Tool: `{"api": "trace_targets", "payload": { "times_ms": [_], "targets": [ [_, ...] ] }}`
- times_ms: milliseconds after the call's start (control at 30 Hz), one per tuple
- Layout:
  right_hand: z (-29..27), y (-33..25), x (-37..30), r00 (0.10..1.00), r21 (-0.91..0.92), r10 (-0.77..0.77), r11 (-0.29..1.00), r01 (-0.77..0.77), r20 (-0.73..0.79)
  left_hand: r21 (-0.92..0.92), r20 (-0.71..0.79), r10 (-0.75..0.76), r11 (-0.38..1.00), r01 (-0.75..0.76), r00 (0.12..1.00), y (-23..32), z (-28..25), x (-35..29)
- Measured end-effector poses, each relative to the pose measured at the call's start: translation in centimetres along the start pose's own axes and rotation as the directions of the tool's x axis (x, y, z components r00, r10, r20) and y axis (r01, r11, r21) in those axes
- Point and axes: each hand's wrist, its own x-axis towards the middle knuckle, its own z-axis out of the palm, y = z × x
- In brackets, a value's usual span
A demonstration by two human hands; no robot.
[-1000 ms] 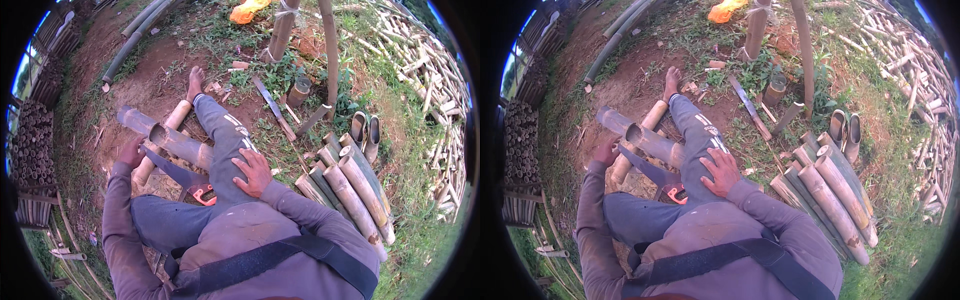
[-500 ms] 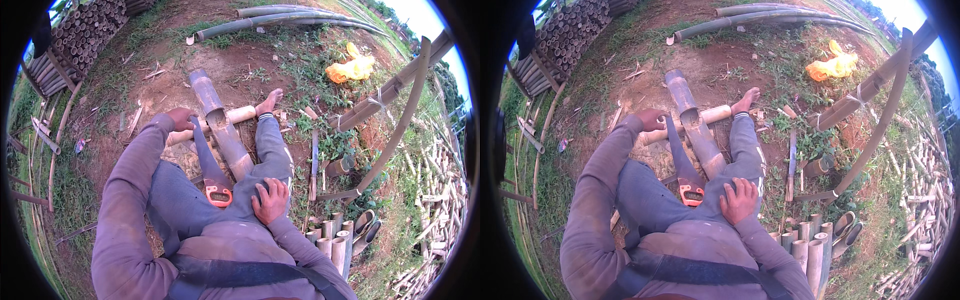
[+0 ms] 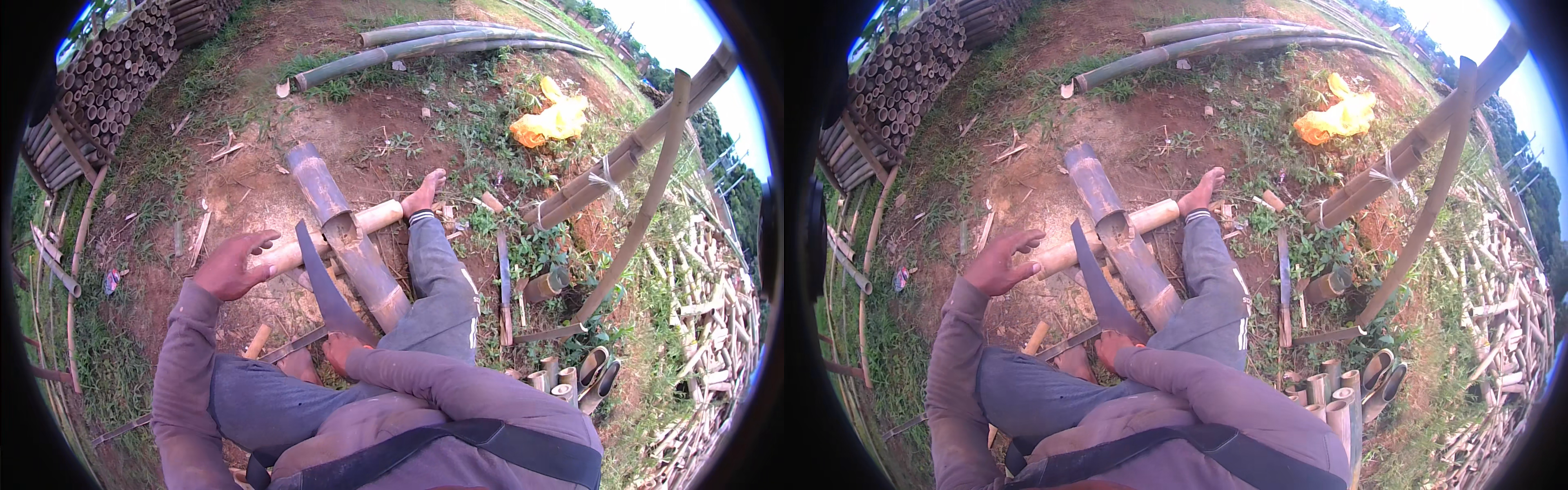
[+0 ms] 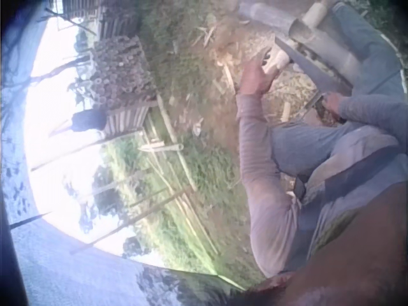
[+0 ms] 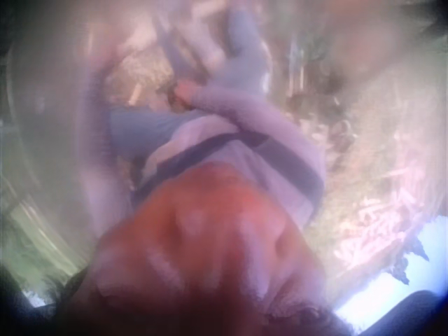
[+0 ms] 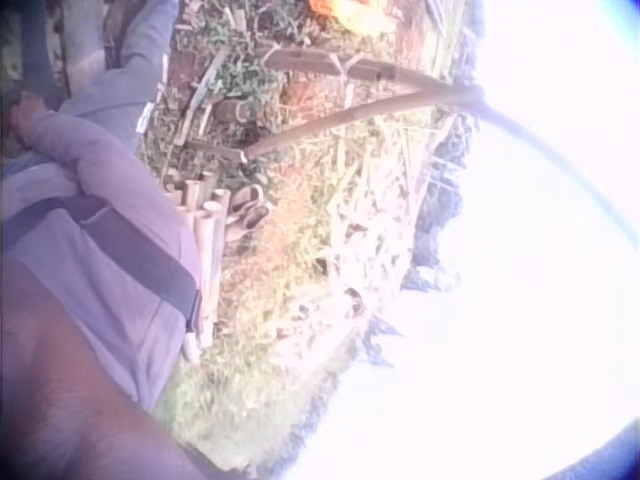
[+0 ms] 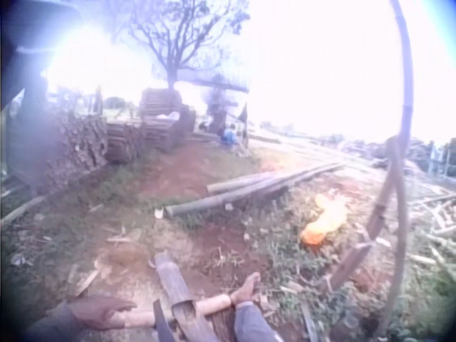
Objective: The person uses a hand saw to cut long bamboo poles into shorter sections. They position each pole on a wooden support, saw through it, and then move the cut pieces aside to a growing pile on the ground.
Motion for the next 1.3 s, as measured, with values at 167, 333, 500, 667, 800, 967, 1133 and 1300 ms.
{"api": "trace_targets", "payload": {
  "times_ms": [167, 333, 500, 667, 800, 967, 1133, 1300],
  "targets": [
    [0.0, -0.9, 0.2, 0.99, -0.02, -0.054, 0.998, 0.057, 0.128, -0.008, -0.037, -0.051, 0.999, 0.051, 0.998, -2.7, -1.6, -2.8],
    [0.0, -0.5, -0.6, 0.94, 0.018, 0.101, 0.993, -0.113, 0.325, -0.086, -0.049, -0.115, 0.99, 0.111, 0.992, -5.2, -1.7, -2.5],
    [0.6, 0.0, -0.6, 0.948, 0.091, 0.096, 0.987, -0.129, 0.304, -0.265, -0.115, -0.266, 0.937, 0.229, 0.957, -10.1, -0.3, -5.2],
    [-0.1, 0.8, -1.0, 0.855, 0.113, 0.213, 0.948, -0.299, 0.473, -0.201, 0.214, -0.544, 0.788, 0.581, 0.811, -17.8, 8.5, -10.0],
    [2.1, 1.6, -0.5, 0.867, 0.196, 0.166, 0.938, -0.285, 0.469, -0.051, 0.219, -0.637, 0.749, 0.661, 0.739, -19.5, 19.2, -16.6],
    [-3.3, -1.4, -2.1, 0.898, 0.462, 0.259, 0.787, -0.409, 0.355, 0.295, 0.309, -0.588, 0.807, 0.512, 0.748, -18.8, 22.2, -18.6],
    [-2.2, -2.0, -5.8, 0.951, 0.876, 0.306, 0.47, -0.11, -0.045, 0.388, 0.098, -0.58, 0.77, 0.506, 0.809, -22.7, 22.6, -20.2],
    [-11.1, 1.3, -6.8, 0.918, 0.756, 0.128, 0.615, 0.223, -0.375, 0.402, -0.261, -0.584, 0.658, 0.637, 0.768, -26.4, 18.5, -20.2]
  ]
}}
